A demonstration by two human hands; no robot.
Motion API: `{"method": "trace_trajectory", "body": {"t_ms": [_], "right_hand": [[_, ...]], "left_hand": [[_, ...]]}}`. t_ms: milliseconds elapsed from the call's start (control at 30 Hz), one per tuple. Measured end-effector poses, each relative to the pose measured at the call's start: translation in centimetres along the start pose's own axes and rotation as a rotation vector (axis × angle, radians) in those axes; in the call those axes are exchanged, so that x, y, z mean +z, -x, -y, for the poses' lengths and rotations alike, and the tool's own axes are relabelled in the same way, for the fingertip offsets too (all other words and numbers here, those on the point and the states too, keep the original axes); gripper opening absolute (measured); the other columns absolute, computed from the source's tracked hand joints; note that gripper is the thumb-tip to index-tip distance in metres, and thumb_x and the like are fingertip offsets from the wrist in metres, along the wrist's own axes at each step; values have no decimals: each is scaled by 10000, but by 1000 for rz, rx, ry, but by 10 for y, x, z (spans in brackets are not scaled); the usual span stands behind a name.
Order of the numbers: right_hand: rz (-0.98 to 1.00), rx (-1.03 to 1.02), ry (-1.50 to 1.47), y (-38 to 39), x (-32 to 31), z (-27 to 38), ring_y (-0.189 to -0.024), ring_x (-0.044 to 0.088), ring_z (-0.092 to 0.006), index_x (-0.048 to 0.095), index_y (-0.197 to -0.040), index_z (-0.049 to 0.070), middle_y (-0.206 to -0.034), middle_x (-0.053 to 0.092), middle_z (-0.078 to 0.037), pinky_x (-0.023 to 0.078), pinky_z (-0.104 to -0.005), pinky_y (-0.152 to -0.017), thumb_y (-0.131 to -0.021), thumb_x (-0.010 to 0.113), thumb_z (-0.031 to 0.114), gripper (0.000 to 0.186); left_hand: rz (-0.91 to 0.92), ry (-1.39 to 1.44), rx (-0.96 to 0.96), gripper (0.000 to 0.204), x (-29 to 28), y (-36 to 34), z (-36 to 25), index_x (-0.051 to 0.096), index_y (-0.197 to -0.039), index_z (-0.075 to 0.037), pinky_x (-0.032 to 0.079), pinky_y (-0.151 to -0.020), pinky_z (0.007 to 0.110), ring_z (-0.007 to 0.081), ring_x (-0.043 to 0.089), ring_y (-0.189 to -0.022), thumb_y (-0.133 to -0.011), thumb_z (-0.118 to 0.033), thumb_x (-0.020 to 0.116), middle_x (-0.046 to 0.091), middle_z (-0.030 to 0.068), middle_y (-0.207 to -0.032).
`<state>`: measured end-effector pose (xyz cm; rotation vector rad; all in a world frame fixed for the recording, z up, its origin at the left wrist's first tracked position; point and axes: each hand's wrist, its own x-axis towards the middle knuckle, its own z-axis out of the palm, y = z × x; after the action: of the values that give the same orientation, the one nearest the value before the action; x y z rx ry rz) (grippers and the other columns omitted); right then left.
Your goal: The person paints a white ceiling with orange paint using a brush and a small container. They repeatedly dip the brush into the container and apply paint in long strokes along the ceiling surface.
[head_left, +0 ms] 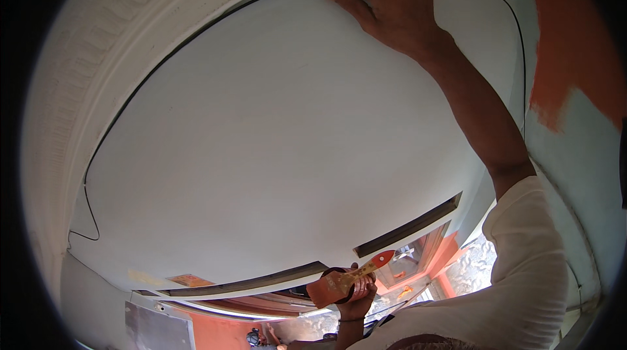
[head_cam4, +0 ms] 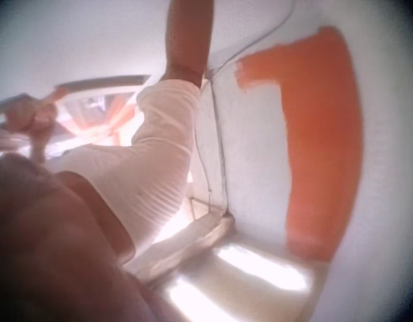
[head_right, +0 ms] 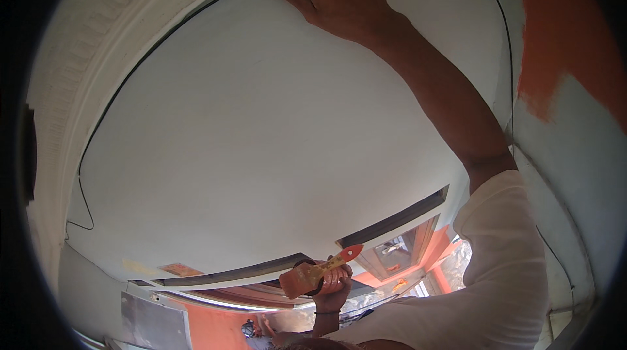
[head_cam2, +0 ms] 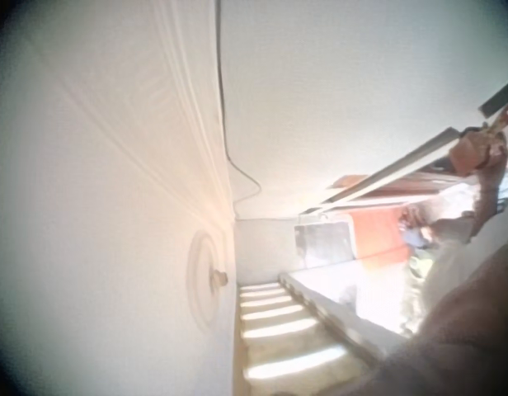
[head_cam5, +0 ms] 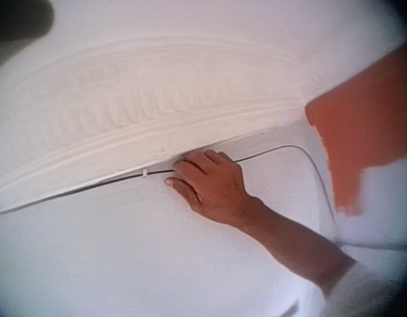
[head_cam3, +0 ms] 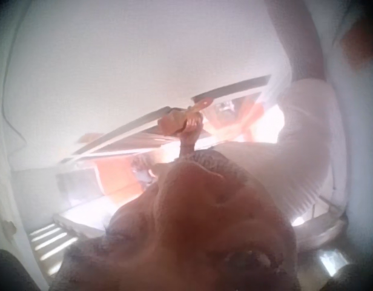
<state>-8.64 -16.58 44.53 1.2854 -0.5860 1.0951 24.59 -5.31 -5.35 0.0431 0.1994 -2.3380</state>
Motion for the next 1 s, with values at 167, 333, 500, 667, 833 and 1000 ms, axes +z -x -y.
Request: {"method": "trace_trajectory", "body": {"t_ms": [167,333,500,667,833,1000], "right_hand": [[-140,113,-31,-9,17,15,-709,652,-262,708,-835,94,-804,659,-67,525,-376,-612,-802,869,144,172],[-202,172,-87,-10,23,22,-670,643,-266,694,-785,78,-774,657,-81,512,-364,-574,-758,883,98,192],[-225,211,-115,-10,34,26,-619,615,-255,661,-727,49,-738,632,-104,479,-348,-533,-750,862,20,204],[-340,257,-238,-11,45,31,-564,567,-252,626,-710,36,-684,570,-111,456,-364,-503,-761,845,-16,232],[-333,210,-89,-3,47,27,-581,573,-253,603,-740,43,-705,566,-115,457,-364,-494,-789,809,-38,226],[-353,144,-51,-3,53,24,-605,577,-270,596,-820,55,-750,576,-113,473,-387,-502,-816,775,-42,203]], "left_hand": [[19,52,14,515,3,3,4,636,-1351,-97,534,-1010,452,332,510,-1290,-980,-454,651,614,89,-1335],[45,64,39,495,-3,8,2,648,-1354,-124,530,-1020,467,325,493,-1303,-980,-449,655,611,71,-1358],[24,65,38,505,-6,8,-1,638,-1371,-110,527,-1025,464,322,487,-1311,-984,-434,659,608,86,-1356],[20,68,90,526,-21,16,-6,622,-1391,-114,510,-1032,467,324,494,-1317,-978,-438,663,591,103,-1382],[72,131,82,544,-17,21,-4,614,-1402,-121,488,-1044,476,318,498,-1326,-974,-454,659,595,123,-1389],[105,161,77,526,-10,23,-3,629,-1379,-115,493,-1050,477,310,493,-1340,-972,-447,664,601,125,-1383]]}}
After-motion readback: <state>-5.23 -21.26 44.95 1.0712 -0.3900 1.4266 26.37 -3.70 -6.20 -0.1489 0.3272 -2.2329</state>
